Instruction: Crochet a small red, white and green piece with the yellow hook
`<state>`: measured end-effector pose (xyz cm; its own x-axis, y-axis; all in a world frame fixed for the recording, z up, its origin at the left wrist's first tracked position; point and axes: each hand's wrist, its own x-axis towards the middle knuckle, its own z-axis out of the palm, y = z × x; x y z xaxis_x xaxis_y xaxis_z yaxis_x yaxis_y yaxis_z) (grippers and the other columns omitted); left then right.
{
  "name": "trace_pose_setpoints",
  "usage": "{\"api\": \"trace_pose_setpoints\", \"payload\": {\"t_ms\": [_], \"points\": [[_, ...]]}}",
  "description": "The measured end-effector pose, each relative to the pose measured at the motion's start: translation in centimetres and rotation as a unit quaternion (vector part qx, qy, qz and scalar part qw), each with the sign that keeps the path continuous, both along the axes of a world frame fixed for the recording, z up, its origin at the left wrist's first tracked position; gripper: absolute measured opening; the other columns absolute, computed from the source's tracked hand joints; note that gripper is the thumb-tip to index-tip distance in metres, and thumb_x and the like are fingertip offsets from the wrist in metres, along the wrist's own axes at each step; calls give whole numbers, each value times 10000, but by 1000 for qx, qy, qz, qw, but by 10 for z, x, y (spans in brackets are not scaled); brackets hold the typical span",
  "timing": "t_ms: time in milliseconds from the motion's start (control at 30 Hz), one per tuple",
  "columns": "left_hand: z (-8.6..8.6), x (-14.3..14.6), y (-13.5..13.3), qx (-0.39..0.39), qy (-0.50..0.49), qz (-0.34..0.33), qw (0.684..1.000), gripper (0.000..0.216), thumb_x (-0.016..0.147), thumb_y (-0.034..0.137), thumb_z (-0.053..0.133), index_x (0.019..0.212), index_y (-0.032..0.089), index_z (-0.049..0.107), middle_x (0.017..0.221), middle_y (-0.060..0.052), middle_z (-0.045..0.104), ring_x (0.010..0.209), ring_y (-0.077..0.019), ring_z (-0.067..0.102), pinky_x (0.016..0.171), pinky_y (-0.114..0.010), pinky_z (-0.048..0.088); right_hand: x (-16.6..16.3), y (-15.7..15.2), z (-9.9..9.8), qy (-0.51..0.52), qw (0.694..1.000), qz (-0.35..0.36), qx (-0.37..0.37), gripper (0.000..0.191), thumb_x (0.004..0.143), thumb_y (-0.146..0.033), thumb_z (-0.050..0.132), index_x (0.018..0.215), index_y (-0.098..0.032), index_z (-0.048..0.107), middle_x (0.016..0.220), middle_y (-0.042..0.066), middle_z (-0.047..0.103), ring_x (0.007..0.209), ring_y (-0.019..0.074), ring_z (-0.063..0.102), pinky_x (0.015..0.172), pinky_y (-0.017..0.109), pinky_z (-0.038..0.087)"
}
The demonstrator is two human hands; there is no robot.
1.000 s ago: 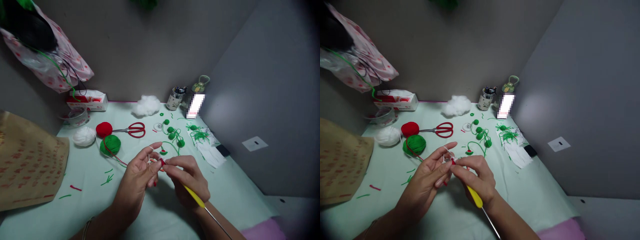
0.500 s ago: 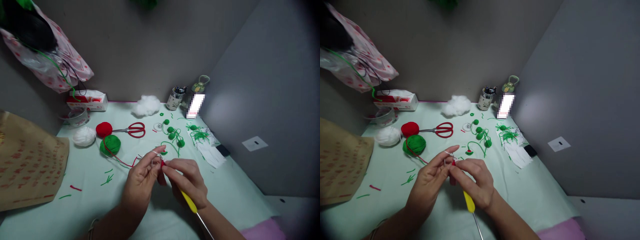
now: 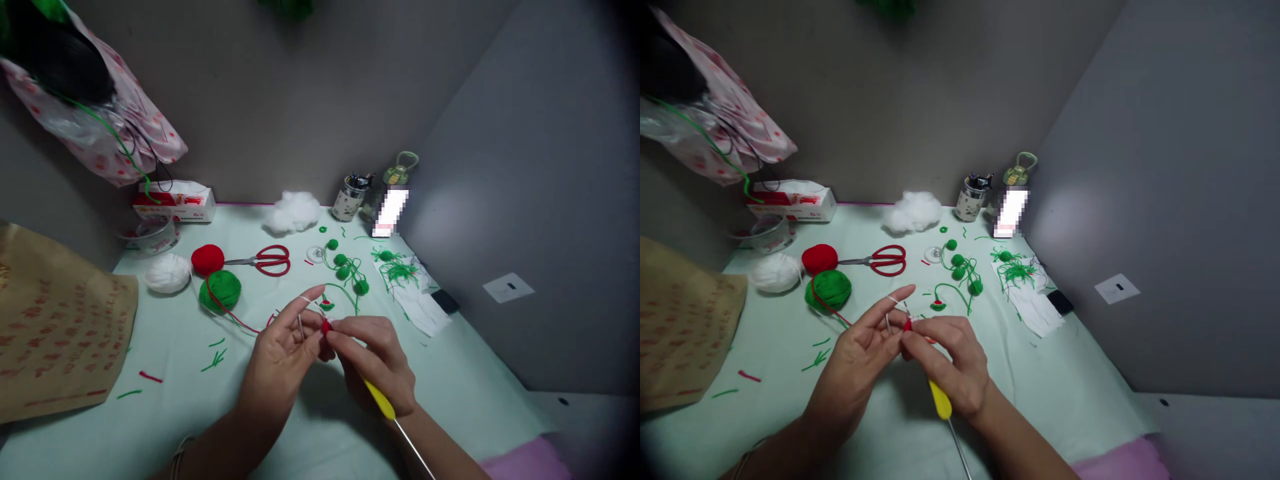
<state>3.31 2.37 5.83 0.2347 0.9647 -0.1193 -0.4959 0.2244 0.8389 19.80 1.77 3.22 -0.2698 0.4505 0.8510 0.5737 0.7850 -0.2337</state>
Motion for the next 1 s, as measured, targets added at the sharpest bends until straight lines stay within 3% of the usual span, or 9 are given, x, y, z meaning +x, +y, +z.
{"api": "trace_pose_setpoints", "payload": {"t_ms": [200,400,600,733,867,1000], "points": [[1,-1,-6,62,68,9,996,422,970,326,691,1384,241,683,899,-9,723,856,-157,679,848,-268,568,-2,0,2,4,998,-30,46,415,931,-7,664,1304,-185,708,1094,85,755,994,229,740,753,356,649],[3,-2,-3,14,25,-10,1000,493,889,329,801,1360,225,701,875,-1,724,837,-146,669,854,-267,552,-4,-3,9,-35,997,-33,60,296,995,-67,604,1264,-130,711,1127,109,717,1025,221,722,793,342,657],[6,-3,0,-36,-52,-48,997,488,866,309,831,1341,272,725,858,17,695,843,-129,646,850,-254,506,-3,-2,9,-54,996,-35,58,363,886,-17,742,1205,-190,757,1140,78,699,1040,208,697,805,298,669],[6,-10,6,-49,-62,-86,993,526,853,282,842,1363,302,713,850,25,667,846,-125,628,864,-261,490,-7,2,11,37,999,21,-16,387,947,-66,691,1282,-257,732,1080,65,720,965,207,714,747,357,670],[8,-17,13,-25,-27,-91,995,548,857,243,832,1387,261,690,802,29,652,808,-124,613,846,-270,501,-10,7,20,131,984,66,-101,344,1027,-110,581,1275,-293,734,1027,60,734,891,185,734,684,317,648],[9,-21,17,-3,31,-85,996,506,870,254,812,1362,232,695,804,28,666,810,-133,633,862,-287,507,-9,9,21,161,975,83,-130,344,987,-37,598,1218,-241,751,1041,71,762,962,195,741,765,324,650]]}}
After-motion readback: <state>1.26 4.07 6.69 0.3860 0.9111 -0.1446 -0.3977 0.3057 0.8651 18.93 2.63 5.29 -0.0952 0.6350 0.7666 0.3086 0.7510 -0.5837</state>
